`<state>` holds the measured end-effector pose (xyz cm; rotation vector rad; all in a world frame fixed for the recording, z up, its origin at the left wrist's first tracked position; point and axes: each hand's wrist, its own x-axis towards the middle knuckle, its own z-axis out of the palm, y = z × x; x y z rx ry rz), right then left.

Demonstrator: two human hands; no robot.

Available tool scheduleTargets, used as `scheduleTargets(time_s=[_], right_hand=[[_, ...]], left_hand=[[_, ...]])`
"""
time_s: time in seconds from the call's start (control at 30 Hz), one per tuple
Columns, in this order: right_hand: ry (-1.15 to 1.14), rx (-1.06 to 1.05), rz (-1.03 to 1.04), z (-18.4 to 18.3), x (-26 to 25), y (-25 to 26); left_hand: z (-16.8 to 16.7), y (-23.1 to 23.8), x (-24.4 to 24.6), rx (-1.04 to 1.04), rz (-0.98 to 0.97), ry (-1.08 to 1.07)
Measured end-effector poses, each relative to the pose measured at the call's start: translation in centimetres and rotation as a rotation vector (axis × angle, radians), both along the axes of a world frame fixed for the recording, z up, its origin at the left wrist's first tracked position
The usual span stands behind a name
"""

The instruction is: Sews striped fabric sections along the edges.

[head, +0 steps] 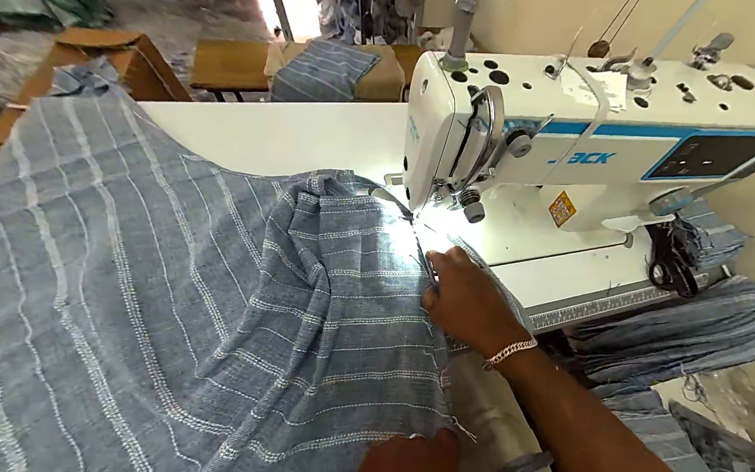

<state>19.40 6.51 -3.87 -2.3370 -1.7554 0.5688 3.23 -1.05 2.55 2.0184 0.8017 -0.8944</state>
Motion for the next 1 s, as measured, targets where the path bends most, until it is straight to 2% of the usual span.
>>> scheduleTargets(time_s=[0.13, 0.23, 0.43, 0.67, 0.87, 1.0], right_hand=[[-0.013, 0.083, 0.010, -0.5, 0.1, -1.0], [-0.041, 0.164, 0.038, -1.2, 0.0, -1.6], [-0.068, 0.079, 0.008, -1.6, 0.3, -0.6], [-0.084, 0.102, 0.046, -1.7, 0.4, -0.4], [-0.095, 0.100, 0.053, -2.0, 0.3, -0.3], [0.108, 0.125, 0.102, -2.0, 2.3, -0.3]], left_hand=[[0.1, 0.0, -0.7, 0.011, 0.014, 0.011], [-1.9, -1.0, -0.9, 0.085, 0.067, -0.042], [-3.2, 0.2, -0.6, 0.080, 0.122, -0.080], [-4.6, 0.6, 0.1, 0.019, 0.269, -0.133], [-5.2, 0.9, 0.2, 0.096, 0.158, -0.106], [-5.5, 0.8, 0.0, 0.108, 0.139, -0.171]])
